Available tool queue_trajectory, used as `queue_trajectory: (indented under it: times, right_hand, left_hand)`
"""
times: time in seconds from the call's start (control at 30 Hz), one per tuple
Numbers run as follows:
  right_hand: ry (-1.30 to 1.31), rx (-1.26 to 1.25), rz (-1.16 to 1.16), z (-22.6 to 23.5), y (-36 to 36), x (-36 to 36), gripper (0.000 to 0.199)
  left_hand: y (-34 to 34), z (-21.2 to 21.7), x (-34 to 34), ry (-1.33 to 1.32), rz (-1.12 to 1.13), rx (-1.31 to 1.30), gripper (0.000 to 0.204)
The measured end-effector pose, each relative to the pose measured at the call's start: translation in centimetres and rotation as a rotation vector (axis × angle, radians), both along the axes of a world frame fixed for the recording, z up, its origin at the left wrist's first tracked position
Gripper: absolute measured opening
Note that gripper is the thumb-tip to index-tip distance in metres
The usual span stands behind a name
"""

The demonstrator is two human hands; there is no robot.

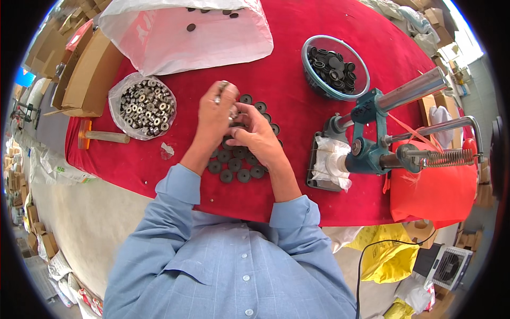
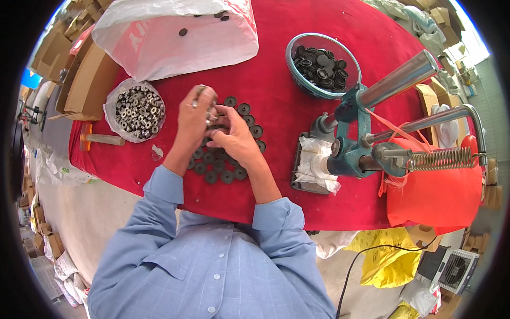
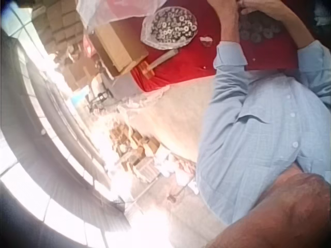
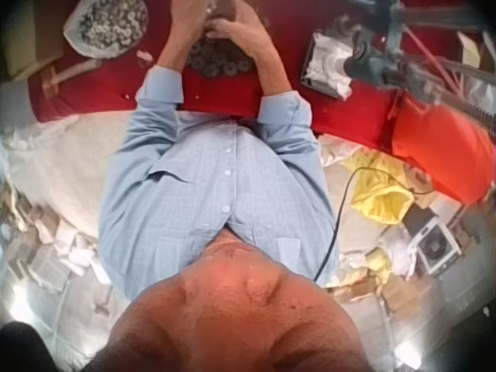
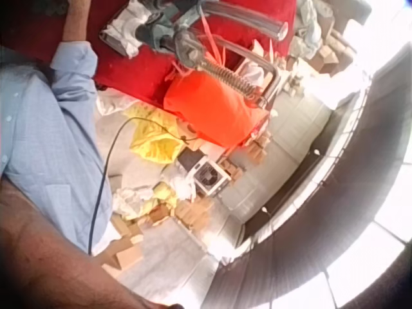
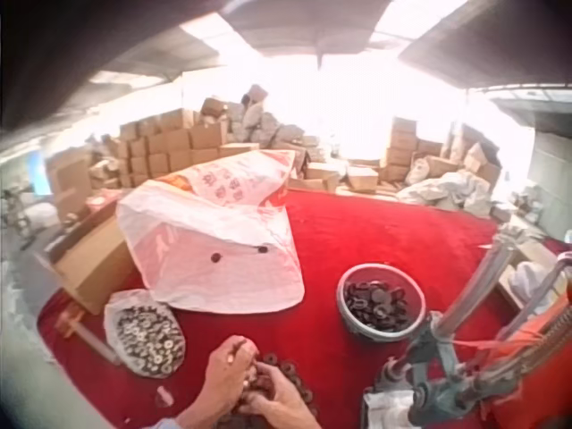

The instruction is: The person arranges dark circular washers on a red table and places them into a manual press machine. They then retrieve metal rings from a plastic bag and place them on top of the washers, preparing them for assembly. The person handles the components one by one, organizing them into neat rows on the table.

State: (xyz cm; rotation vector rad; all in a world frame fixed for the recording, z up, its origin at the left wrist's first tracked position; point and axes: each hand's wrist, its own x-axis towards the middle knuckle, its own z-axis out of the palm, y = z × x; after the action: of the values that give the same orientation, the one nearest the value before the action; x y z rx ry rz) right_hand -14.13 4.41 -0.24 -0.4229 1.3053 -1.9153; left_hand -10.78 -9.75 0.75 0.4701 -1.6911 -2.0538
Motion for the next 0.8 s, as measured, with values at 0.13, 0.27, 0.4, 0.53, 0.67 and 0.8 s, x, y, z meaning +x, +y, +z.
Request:
queue_trajectory:
  times: [0.13,0.27,0.4,0.53,0.67,0.8]
  right_hand:
    - [0.112,0.081,-0.100,-0.7,0.2,-0.9,0.056]
    - [0.063,0.072,-0.161,-1.8,0.5,-2.0,0.056]
    - [0.027,0.053,-0.181,-1.2,0.4,-1.7,0.056]
    - [0.035,0.020,-0.178,-1.0,0.6,-1.8,0.054]
    - [0.036,0.007,-0.188,-2.0,0.8,-2.4,0.053]
    - [0.016,-0.018,-0.185,-1.5,0.7,-2.2,0.052]
  left_hand:
    - [1.8,-1.2,-1.0,-0.069,-0.062,-0.314,0.025]
    - [1.4,-1.1,-1.4,-0.126,-0.128,-0.312,0.025]
    - [0.1,-0.7,-1.1,-0.166,-0.215,-0.287,0.021]
    - [-1.0,0.0,-0.5,-0.188,-0.282,-0.290,0.015]
    - [-1.2,0.5,-0.3,-0.214,-0.310,-0.215,0.018]
    - [-2.1,0.1,-0.4,-0.220,-0.315,-0.128,0.033]
